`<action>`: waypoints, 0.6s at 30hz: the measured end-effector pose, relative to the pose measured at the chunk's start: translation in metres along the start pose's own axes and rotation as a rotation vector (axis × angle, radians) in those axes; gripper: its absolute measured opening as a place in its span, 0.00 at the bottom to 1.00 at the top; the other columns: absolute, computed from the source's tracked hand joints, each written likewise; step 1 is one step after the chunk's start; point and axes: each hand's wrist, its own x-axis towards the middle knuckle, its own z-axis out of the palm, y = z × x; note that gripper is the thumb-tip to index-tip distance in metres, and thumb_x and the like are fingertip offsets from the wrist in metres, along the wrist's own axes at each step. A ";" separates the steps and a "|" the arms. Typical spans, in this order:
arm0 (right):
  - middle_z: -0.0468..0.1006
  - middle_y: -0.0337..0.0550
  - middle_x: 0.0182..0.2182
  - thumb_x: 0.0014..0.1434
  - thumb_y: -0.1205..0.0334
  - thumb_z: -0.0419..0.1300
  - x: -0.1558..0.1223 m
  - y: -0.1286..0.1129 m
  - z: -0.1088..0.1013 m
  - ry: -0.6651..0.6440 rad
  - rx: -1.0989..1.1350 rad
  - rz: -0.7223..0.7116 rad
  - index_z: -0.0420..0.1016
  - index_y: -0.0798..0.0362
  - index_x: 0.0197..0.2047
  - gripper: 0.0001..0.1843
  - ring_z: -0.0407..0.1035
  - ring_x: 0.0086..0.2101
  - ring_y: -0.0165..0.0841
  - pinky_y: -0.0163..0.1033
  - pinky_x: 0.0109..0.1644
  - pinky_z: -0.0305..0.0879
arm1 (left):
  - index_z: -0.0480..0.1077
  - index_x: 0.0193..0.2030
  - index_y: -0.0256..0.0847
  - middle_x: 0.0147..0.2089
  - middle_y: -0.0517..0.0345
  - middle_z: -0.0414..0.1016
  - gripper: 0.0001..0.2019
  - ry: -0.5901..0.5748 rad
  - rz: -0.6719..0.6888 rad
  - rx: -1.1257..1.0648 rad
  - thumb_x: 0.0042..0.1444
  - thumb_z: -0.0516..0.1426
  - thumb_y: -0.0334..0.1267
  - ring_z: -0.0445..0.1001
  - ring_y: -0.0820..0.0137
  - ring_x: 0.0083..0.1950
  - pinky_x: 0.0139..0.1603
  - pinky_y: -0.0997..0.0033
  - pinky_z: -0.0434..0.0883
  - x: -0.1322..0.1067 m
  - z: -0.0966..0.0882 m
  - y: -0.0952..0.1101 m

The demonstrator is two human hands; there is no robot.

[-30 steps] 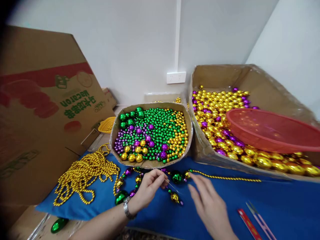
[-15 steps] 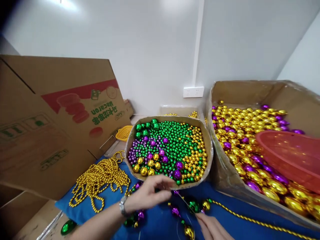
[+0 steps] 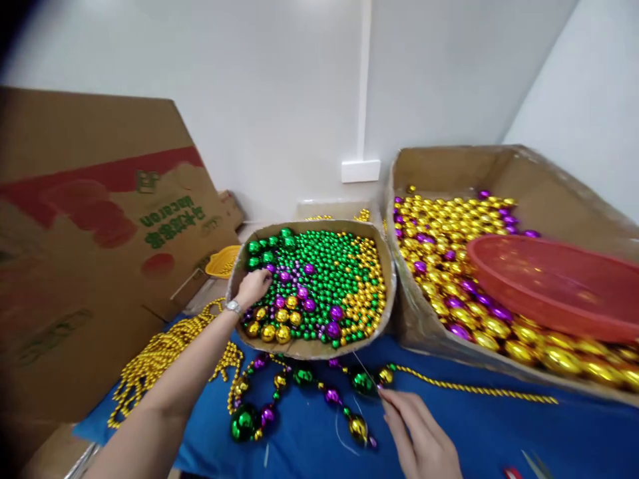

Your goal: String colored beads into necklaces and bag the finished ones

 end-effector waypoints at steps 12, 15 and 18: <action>0.77 0.45 0.37 0.63 0.55 0.54 0.004 -0.017 -0.027 0.065 0.157 0.446 0.73 0.51 0.43 0.12 0.75 0.29 0.31 0.34 0.33 0.73 | 0.67 0.50 0.33 0.46 0.53 0.68 0.13 -0.027 0.054 0.145 0.61 0.53 0.36 0.69 0.63 0.44 0.46 0.65 0.65 0.009 0.008 -0.002; 0.78 0.44 0.37 0.62 0.55 0.55 0.005 -0.020 -0.028 0.090 0.189 0.474 0.73 0.51 0.43 0.11 0.75 0.28 0.31 0.34 0.33 0.73 | 0.67 0.50 0.35 0.47 0.52 0.68 0.13 -0.024 0.047 0.156 0.61 0.53 0.37 0.69 0.62 0.45 0.45 0.64 0.65 0.011 0.010 -0.003; 0.78 0.43 0.35 0.61 0.55 0.56 0.008 -0.023 -0.029 0.116 0.226 0.502 0.73 0.51 0.43 0.11 0.75 0.27 0.31 0.34 0.32 0.74 | 0.68 0.49 0.38 0.47 0.50 0.69 0.12 -0.035 0.040 0.151 0.60 0.53 0.37 0.70 0.60 0.45 0.44 0.63 0.66 0.013 0.011 -0.003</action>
